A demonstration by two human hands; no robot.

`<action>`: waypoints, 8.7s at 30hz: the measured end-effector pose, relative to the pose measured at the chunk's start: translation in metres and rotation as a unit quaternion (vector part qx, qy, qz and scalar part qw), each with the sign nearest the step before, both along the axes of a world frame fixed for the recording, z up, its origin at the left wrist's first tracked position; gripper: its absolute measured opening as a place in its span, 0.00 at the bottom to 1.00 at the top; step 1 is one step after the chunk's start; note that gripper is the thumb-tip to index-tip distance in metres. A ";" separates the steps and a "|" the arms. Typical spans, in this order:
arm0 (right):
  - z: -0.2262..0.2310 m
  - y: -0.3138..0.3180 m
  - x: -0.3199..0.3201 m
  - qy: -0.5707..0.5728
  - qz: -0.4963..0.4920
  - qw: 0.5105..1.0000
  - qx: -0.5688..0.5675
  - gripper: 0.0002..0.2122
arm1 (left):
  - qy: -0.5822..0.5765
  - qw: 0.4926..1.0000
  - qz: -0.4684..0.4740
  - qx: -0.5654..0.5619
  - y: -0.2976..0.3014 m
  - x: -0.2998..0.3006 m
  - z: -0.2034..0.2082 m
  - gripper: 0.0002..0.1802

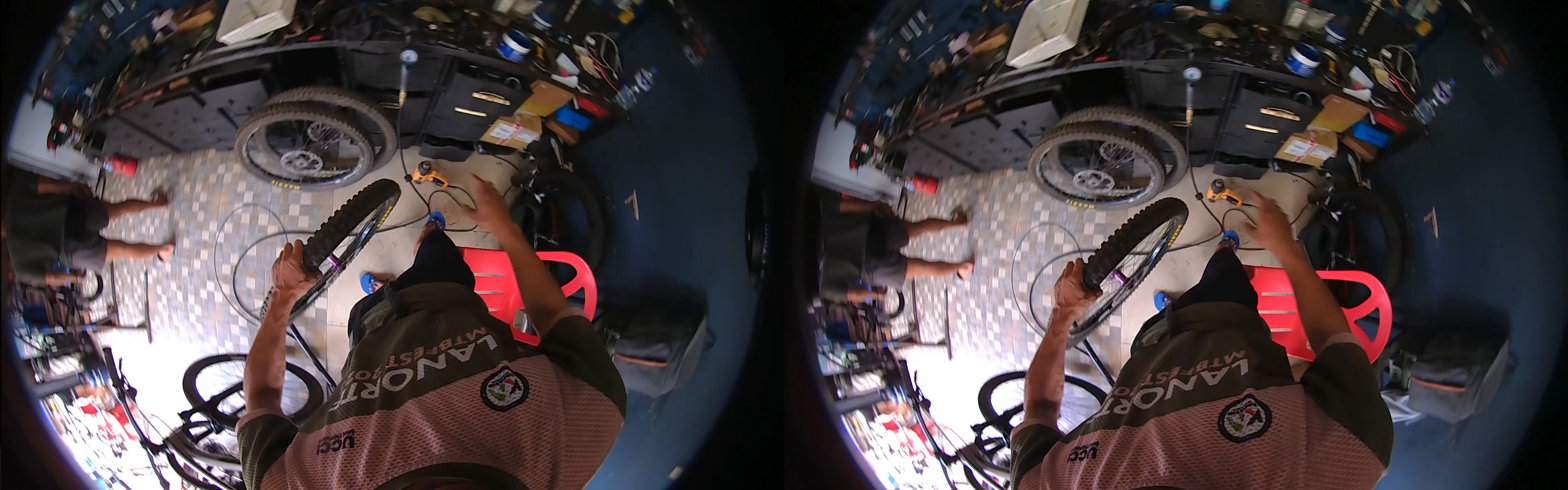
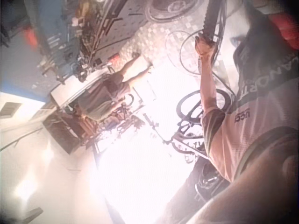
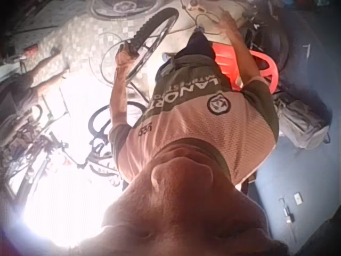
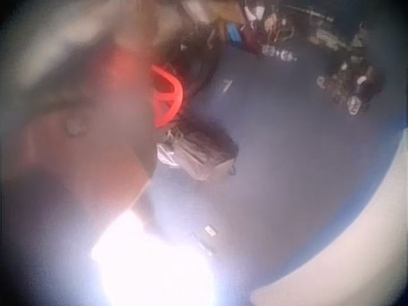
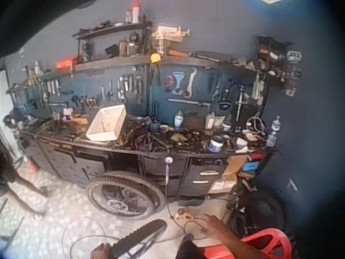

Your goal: The person removes a bicycle tire from a wheel, carries it outside, and prepares a cleaning solution by mixing water and detergent in a bucket. They then use a sponge to scrub the tire while sitting on the floor.

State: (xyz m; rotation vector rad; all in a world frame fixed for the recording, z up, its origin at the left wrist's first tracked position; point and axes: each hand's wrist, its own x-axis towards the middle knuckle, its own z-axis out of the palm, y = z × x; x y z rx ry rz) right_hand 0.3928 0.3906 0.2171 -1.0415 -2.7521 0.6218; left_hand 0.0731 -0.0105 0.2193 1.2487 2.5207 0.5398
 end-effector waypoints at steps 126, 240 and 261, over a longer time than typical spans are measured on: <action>-0.128 -0.251 -0.243 -0.186 0.879 0.403 0.176 0.48 | -0.257 0.118 0.956 0.071 0.253 0.473 -0.115 0.31; -0.050 -0.191 -0.386 0.014 0.416 0.901 -0.120 0.31 | -0.157 0.630 0.758 0.062 -0.174 0.341 -0.136 0.48; -0.135 -0.396 -0.473 -0.287 0.378 0.859 -0.193 0.50 | -0.045 0.786 0.615 -0.031 -0.177 -0.134 -0.146 0.26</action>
